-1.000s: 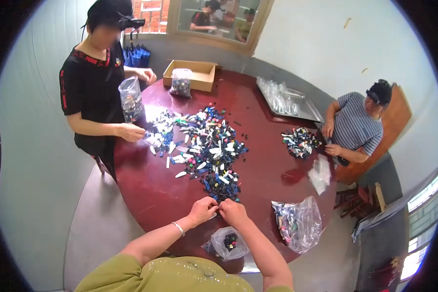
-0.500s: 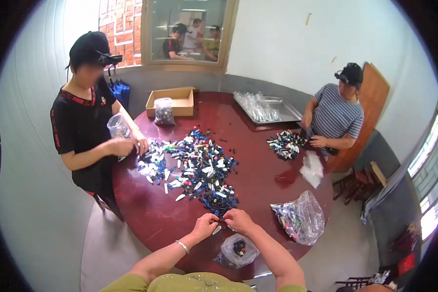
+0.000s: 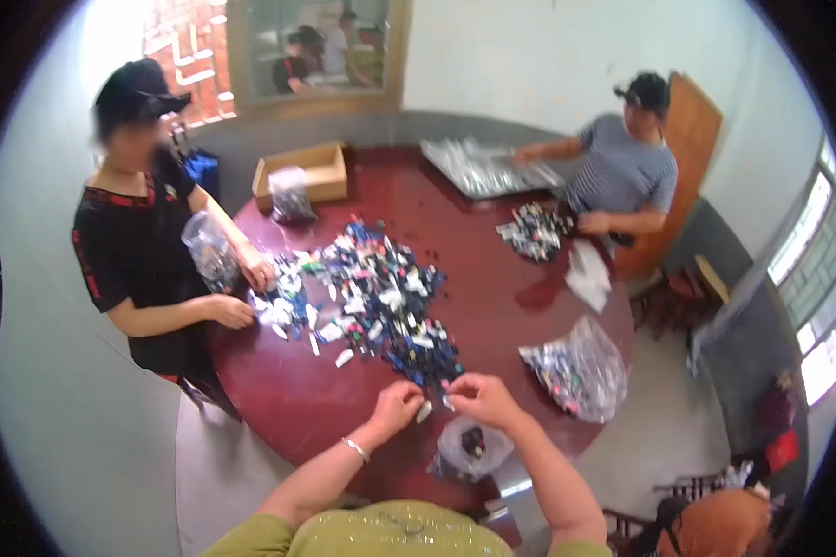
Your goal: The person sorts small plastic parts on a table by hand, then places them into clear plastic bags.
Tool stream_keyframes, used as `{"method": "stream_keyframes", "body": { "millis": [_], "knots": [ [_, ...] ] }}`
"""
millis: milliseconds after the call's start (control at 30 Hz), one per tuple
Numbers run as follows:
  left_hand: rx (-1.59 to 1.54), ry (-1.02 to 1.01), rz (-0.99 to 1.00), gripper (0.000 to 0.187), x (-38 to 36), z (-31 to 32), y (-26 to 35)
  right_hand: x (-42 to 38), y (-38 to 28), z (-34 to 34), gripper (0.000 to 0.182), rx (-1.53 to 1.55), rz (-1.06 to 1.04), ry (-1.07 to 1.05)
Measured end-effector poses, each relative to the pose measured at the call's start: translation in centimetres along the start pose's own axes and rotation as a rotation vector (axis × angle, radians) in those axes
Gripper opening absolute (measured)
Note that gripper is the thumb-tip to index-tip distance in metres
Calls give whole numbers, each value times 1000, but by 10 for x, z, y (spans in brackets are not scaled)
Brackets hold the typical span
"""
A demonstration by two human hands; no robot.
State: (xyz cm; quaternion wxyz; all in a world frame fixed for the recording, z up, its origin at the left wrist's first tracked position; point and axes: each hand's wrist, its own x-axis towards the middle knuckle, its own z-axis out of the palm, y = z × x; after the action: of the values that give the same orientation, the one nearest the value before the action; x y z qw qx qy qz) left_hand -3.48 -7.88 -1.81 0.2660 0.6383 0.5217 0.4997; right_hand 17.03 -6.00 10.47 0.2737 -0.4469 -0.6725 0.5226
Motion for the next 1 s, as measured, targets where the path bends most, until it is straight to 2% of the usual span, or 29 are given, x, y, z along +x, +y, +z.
{"method": "stream_keyframes", "body": {
  "millis": [33,67,100,167,233,267,367,400,500,533,633,667,700,767,867,967,1000],
  "knots": [
    [11,3,59,7,1,-1,0,-11,4,-4,18,-3,-43,-1],
    [-12,-32,-6,7,2,-4,5,-23,-2,-7,18,-83,-46,-5],
    [-11,-16,20,7,1,-3,4,-34,-12,-11,18,-162,-46,-13],
    [-27,-49,-76,9,0,-1,2,-48,-14,-13,20,-68,-18,125],
    [-33,-62,-158,14,-1,-2,4,-53,10,-26,23,-268,12,343],
    [-53,-57,-176,15,-2,-1,4,-56,22,-29,24,-241,32,423],
    [-135,-79,-290,16,-9,-3,15,-69,81,-31,21,-364,28,561],
    [-164,-94,-337,16,-12,-4,21,-77,86,-25,25,-298,141,519],
    [-263,-110,-306,15,-25,-2,37,-95,99,-16,35,-3,300,537],
    [-270,-136,-340,14,-26,-2,47,-100,96,-12,46,68,290,517],
    [-581,-165,-413,11,-33,17,46,-108,129,12,48,358,217,603],
    [-663,-167,-477,9,-36,23,49,-107,137,25,48,252,218,632],
    [-711,-199,-587,9,-35,18,65,-107,107,36,46,152,162,606],
    [-815,-232,-609,9,-42,23,68,-105,120,59,46,287,40,667],
    [-851,-208,-613,11,-43,21,74,-96,121,75,45,426,-13,719],
    [-844,-178,-567,11,-32,7,85,-79,112,87,43,984,-36,687],
    [-780,-224,-530,12,-28,-1,92,-79,105,89,44,625,-223,579]
  ]
}}
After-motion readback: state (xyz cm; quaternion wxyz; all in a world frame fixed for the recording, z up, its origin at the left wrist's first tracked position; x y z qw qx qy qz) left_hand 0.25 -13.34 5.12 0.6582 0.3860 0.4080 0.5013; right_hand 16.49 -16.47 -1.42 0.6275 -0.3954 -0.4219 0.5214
